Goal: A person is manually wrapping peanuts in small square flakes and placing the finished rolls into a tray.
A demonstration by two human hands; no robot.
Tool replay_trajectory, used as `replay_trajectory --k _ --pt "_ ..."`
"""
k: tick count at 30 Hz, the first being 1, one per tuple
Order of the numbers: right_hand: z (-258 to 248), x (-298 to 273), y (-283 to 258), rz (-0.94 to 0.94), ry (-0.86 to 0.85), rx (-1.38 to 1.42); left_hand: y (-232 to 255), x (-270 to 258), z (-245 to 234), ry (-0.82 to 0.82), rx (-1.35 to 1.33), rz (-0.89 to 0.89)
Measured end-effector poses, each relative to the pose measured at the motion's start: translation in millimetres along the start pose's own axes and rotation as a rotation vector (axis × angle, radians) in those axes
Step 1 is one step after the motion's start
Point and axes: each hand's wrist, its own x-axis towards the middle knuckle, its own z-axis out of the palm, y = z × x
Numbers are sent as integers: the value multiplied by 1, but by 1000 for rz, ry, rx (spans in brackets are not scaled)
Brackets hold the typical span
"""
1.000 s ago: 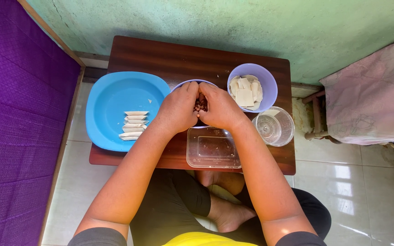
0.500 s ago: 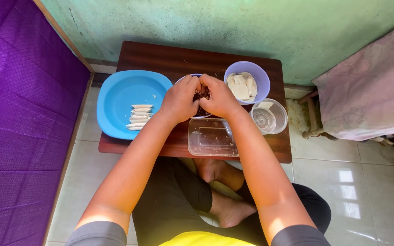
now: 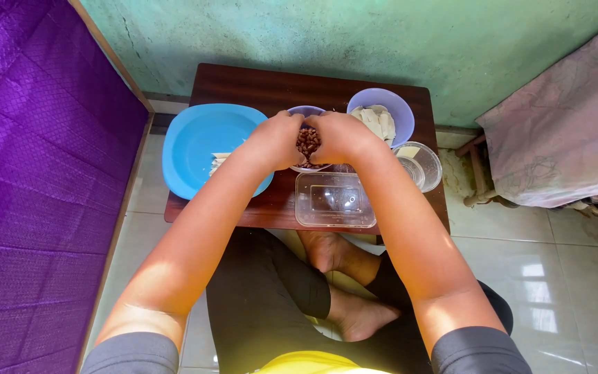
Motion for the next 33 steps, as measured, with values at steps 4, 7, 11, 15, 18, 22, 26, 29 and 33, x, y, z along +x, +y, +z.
replay_trajectory --k 4,7,11,15,18,22,26,29,33 --pt "17 19 8 26 -64 4 -18 36 29 -61 115 34" --pt "28 35 14 44 -129 4 -26 55 50 -145 121 65" --pt "47 54 29 58 -138 -87 -35 70 69 -145 125 116" --pt "52 56 32 21 -90 -96 -51 83 100 15 186 196" --pt "70 67 41 21 -53 -114 -55 89 109 84 241 235" --pt "75 64 43 16 -29 -74 -52 89 106 76 288 269" --pt "67 56 34 16 -3 -49 -43 78 92 114 294 270" --pt "71 57 37 12 11 -58 -37 69 77 103 266 254" --pt "75 58 39 14 32 -73 -33 62 67 98 206 232"
